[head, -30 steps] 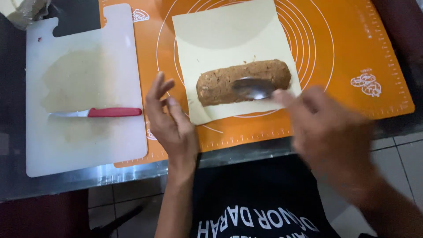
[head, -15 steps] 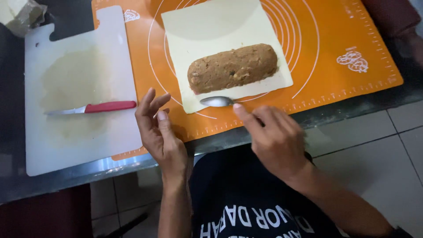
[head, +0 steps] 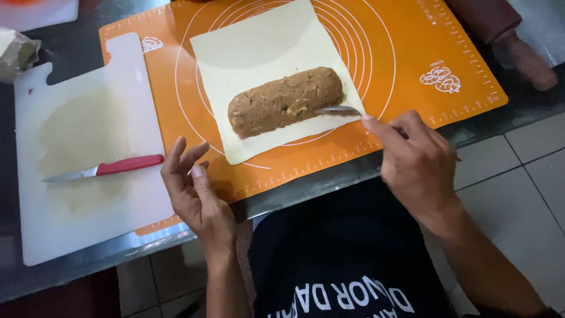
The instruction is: Wrapping a prepared meat filling in a square of dough on a silicone baking mat.
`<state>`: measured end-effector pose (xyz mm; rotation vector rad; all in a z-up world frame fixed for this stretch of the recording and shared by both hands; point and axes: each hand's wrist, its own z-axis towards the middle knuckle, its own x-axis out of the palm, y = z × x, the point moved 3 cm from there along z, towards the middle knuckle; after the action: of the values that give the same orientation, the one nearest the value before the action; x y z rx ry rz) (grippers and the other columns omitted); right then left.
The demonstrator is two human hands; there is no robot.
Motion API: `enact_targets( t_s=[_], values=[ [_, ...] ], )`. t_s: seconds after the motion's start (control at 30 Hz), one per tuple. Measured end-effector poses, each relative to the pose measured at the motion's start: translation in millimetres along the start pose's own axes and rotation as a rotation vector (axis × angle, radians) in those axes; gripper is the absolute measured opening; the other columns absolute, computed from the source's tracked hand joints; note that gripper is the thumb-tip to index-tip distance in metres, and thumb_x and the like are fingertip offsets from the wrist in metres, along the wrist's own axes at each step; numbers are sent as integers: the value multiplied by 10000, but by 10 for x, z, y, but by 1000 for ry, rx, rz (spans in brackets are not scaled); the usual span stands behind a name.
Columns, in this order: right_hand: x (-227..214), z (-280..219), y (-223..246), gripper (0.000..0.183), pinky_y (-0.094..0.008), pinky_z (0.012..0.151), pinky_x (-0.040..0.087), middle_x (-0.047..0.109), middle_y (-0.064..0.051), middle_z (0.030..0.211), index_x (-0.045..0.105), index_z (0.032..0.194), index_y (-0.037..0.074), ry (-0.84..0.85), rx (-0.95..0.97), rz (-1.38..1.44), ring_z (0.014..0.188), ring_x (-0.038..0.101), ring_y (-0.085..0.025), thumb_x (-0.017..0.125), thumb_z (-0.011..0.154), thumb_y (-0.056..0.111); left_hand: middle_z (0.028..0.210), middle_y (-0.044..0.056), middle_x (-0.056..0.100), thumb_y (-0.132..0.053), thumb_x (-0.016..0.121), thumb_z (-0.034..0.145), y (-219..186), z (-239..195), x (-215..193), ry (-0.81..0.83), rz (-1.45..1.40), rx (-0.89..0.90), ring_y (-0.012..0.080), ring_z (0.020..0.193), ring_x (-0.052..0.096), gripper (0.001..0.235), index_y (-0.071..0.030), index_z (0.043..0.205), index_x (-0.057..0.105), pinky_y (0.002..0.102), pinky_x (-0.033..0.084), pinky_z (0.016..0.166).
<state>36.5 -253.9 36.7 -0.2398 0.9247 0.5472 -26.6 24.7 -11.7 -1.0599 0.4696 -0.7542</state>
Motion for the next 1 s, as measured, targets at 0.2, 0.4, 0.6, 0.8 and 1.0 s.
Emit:
enact_targets(
  t_s=[0.2,0.4,0.6,0.8,1.0],
  values=[
    [101,126,220,424,-378,648,514,582,-48,866,763,1257,133,-38,-70,121,740,634,-233,653,889,-48,1328,124,637,-103,444,1126,7,-17,14,-9,6,8,175,1253,604,389,-34,1509,465,338,468,1051],
    [-10,130,34,402,-384,671,525,592,-61,902,745,1275,133,23,69,173,752,647,-244,664,917,-30,1315,137,647,-108,451,1131,16,-8,3,-32,20,7,174,1228,594,389,-26,1510,472,329,468,1037],
    [-46,203,135,414,-385,648,537,630,-50,929,756,1240,136,-8,57,198,763,669,-243,672,878,-45,1319,130,641,-113,454,1125,-12,-21,12,-20,20,18,169,1238,602,392,-27,1507,466,326,474,1039],
    [-38,239,100,401,-374,607,526,624,-80,930,749,1254,115,49,119,137,734,659,-248,655,897,-41,1306,132,654,-111,458,1129,-22,-9,20,-38,19,-16,164,1218,588,387,-28,1507,469,325,460,1033],
    [-119,256,192,413,-399,667,542,632,-75,942,733,1265,106,66,55,197,789,678,-274,643,886,-30,1316,128,647,-108,456,1117,9,-15,-2,-39,8,-21,160,1229,600,393,-31,1503,467,320,468,1041]
  ],
)
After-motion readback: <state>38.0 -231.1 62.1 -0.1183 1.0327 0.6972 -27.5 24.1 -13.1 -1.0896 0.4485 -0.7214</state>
